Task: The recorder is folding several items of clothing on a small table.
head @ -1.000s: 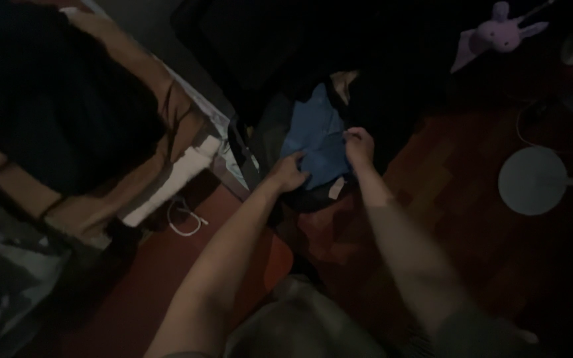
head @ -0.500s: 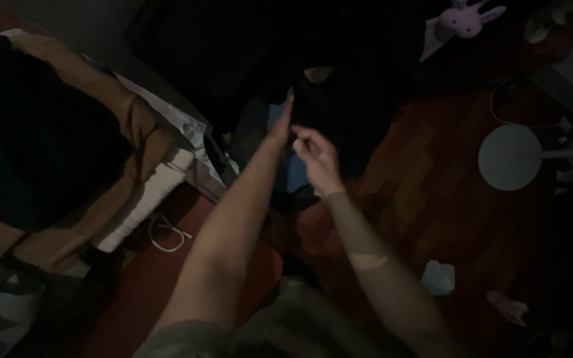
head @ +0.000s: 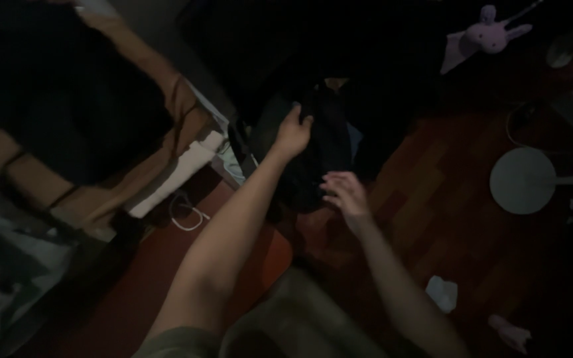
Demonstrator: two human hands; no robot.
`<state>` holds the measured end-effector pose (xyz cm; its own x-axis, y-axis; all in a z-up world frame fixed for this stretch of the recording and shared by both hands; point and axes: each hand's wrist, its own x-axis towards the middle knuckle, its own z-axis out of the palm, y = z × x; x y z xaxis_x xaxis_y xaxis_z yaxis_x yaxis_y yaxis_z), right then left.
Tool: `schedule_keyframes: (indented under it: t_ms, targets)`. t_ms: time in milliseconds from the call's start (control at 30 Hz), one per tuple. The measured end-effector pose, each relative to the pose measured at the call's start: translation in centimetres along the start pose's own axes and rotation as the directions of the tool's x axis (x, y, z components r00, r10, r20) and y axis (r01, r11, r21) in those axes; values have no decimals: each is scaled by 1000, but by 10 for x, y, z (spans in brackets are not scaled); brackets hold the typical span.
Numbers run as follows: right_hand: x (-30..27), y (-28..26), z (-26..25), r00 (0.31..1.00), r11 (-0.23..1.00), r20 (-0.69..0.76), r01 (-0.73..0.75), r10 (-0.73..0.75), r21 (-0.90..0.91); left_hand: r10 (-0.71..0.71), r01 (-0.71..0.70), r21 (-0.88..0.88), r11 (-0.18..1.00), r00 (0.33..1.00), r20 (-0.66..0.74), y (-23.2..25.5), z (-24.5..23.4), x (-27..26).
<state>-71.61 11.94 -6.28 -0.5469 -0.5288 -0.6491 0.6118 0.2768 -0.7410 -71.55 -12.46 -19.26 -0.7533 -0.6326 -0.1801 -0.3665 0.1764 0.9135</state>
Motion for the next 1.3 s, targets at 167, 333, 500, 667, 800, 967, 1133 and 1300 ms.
schedule_keyframes:
  t_ms: [167,333,500,667,800,967,1133,1300]
  targets:
    - [2,-26,9,969,974,-162,162,-188,-157,-63,67,74,995,997,-51,31,-31,-34]
    - [1,-41,11,985,920,-160,-8,-59,-391,-230,238,-67,969,968,99,111,-82,-93]
    - [-26,-55,25,968,948,-170,-223,186,-228,-233,255,-114,960,957,173,167,-119,-159]
    - [-41,-18,7,956,947,-27,-292,291,-132,-246,260,-81,962,957,154,192,-162,-237]
    - [-44,8,13,943,934,98,-293,318,-206,-295,329,-202,922,939,178,209,-209,-310]
    - [-23,34,44,955,850,272,47,116,-525,-246,289,-532,796,957,153,212,-247,-400]
    - [-50,29,105,885,603,458,408,-79,-685,-214,144,-630,763,976,-37,187,-267,-482]
    - [-103,6,173,789,564,609,469,78,-680,-356,171,-419,892,836,-418,161,-291,-559]
